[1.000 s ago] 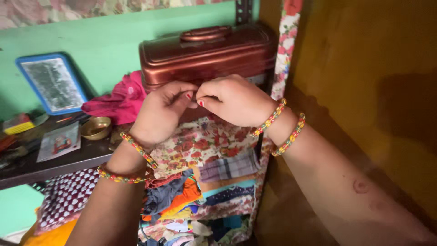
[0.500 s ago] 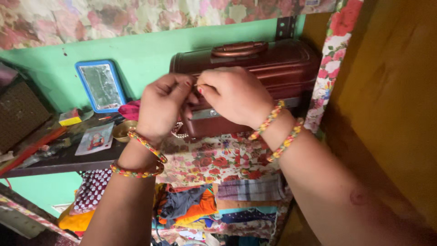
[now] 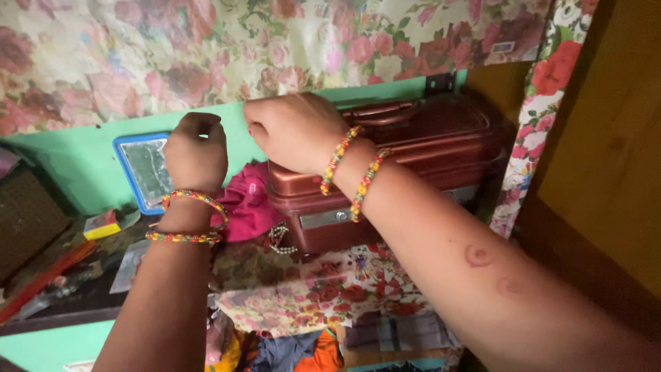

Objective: The person places a patterned cover on a couch and ties it in place, then uses a cloth to wipe down a brown briefcase on a shelf.

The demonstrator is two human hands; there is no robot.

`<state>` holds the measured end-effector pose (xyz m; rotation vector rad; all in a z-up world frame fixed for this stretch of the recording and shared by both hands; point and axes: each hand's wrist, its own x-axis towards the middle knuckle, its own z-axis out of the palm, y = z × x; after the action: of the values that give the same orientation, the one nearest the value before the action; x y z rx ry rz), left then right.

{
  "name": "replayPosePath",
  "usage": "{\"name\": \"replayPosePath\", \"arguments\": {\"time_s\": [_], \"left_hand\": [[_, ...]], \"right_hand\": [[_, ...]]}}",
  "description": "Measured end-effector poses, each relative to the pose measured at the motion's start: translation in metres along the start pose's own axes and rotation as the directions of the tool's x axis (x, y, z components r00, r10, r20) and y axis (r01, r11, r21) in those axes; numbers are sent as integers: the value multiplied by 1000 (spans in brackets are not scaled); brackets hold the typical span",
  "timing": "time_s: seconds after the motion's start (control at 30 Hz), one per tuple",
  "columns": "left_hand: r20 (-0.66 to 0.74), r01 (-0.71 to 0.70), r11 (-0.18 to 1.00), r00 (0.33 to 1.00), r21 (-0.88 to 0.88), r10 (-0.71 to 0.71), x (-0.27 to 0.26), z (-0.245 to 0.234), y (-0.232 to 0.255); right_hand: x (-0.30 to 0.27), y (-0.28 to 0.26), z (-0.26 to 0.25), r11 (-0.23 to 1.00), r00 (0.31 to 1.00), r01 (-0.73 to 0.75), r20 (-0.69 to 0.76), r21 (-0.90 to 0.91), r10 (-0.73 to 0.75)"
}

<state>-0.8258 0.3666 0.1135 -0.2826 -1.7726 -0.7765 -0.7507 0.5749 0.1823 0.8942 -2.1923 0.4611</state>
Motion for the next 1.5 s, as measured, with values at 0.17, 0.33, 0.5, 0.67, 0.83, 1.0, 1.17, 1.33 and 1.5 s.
{"name": "replayPosePath", "arguments": {"time_s": [0.17,0.33,0.5,0.67,0.83,1.0,1.17,1.33,1.5], "left_hand": [[141,15,982,989,190,-43,11,25,-38],[231,45,917,962,396,-147,6,46,-59],[222,131,777,917,615,-331,-5,64,-69],[149,196,695,903,692,-403,-20,67,-87],[63,235,650,914,723,-401,-40,68,-107],[79,303,578,837,758,-541,-39,62,-122],[85,358,485,729,798,-679,-45,64,-130],[1,512,546,729,664,-684,-47,51,-120],[-72,580,558,729,593,-681,-33,17,-130]], "right_hand": [[17,18,29,994,994,-70,86,79,63],[18,27,38,995,981,-102,171,20,97],[17,31,45,999,993,-36,111,7,35],[18,34,49,1000,996,-3,88,8,2],[18,34,50,999,995,-19,95,37,15],[19,33,48,1000,994,1,106,-7,0],[16,28,36,999,982,-38,185,8,36],[16,23,33,996,981,-84,174,1,82],[16,23,34,1000,991,-5,137,-2,5]]}}
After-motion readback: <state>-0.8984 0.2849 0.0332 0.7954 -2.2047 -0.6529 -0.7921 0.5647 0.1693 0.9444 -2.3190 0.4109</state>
